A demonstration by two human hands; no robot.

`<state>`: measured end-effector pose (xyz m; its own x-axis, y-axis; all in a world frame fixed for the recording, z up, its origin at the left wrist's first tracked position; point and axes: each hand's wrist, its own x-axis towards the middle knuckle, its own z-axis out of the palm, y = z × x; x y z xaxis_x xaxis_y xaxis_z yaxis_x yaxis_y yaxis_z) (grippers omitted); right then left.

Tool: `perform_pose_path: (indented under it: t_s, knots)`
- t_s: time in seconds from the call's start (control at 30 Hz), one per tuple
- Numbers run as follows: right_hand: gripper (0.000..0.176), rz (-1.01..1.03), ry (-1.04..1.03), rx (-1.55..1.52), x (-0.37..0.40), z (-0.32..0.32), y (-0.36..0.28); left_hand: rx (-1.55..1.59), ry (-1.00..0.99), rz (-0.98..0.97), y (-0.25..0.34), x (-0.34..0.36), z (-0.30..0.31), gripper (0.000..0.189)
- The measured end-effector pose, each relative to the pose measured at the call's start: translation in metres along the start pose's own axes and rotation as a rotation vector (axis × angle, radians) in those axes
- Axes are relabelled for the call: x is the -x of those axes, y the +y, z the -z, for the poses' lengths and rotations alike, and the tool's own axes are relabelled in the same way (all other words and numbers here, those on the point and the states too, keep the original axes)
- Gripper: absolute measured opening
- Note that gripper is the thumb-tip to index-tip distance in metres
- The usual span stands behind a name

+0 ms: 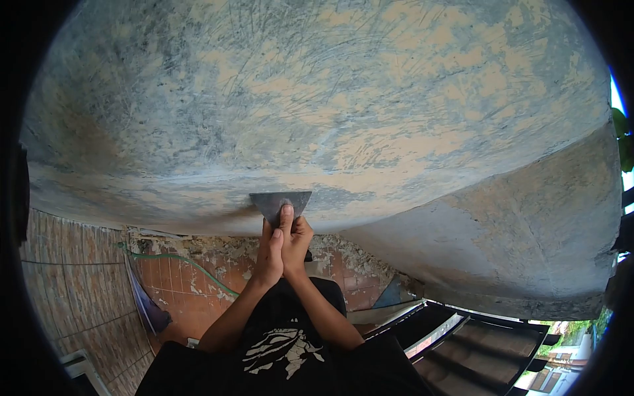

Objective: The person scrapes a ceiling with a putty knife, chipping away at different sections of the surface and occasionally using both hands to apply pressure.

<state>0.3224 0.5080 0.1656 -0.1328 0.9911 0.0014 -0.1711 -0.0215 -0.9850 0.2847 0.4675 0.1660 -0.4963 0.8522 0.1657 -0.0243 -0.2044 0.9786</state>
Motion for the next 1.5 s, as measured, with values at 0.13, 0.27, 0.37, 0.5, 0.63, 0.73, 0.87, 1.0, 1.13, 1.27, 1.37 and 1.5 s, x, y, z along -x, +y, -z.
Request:
perform_pose_path:
  t_s: [0.13, 0.27, 0.37, 0.5, 0.63, 0.73, 0.87, 1.0, 1.13, 1.27, 1.37, 1.5]
  knots:
    - [0.036, 0.062, -0.021, -0.035, -0.006, -0.001, -0.014, 0.1, -0.097, 0.102, 0.019, 0.001, -0.001, 0.058]
    - [0.033, 0.015, -0.046, -0.007, -0.002, 0.003, -0.003, 0.069, -0.017, 0.106, 0.006, 0.001, -0.004, 0.059]
    - [0.033, 0.006, -0.045, -0.022, -0.003, 0.002, -0.013, 0.081, -0.073, 0.141, 0.021, 0.0, -0.002, 0.058]
    - [0.034, 0.034, -0.035, -0.018, -0.002, 0.001, -0.008, 0.032, 0.031, 0.11, 0.011, 0.0, -0.006, 0.052]
    - [0.034, 0.039, -0.046, -0.062, -0.003, -0.004, -0.033, 0.1, -0.024, 0.094, 0.029, -0.004, -0.005, 0.055]
    - [0.035, 0.03, -0.041, -0.033, -0.005, 0.0, -0.007, 0.08, 0.006, 0.12, 0.011, -0.002, -0.007, 0.055]
    - [0.04, 0.029, -0.013, -0.033, -0.002, -0.006, -0.034, 0.064, -0.024, 0.035, 0.027, -0.004, -0.008, 0.057]
    - [0.034, 0.027, -0.107, 0.014, -0.007, 0.007, -0.026, 0.108, -0.011, 0.11, 0.008, 0.001, -0.012, 0.058]
    - [0.021, -0.01, -0.249, 0.173, -0.019, 0.056, -0.043, 0.04, -0.242, 0.218, -0.014, 0.025, -0.002, 0.059]
    - [0.016, 0.62, -0.3, 1.103, -0.044, 0.094, -0.12, 0.013, -0.233, 0.294, -0.033, 0.034, 0.047, 0.059]
    - [0.02, 0.81, -0.351, 1.402, -0.041, 0.08, -0.17, -0.125, -0.127, 0.308, -0.04, 0.041, 0.072, 0.051]
    - [0.023, 0.897, -0.4, 1.664, -0.037, 0.053, -0.221, -0.093, -0.087, 0.346, -0.047, 0.053, 0.088, 0.044]
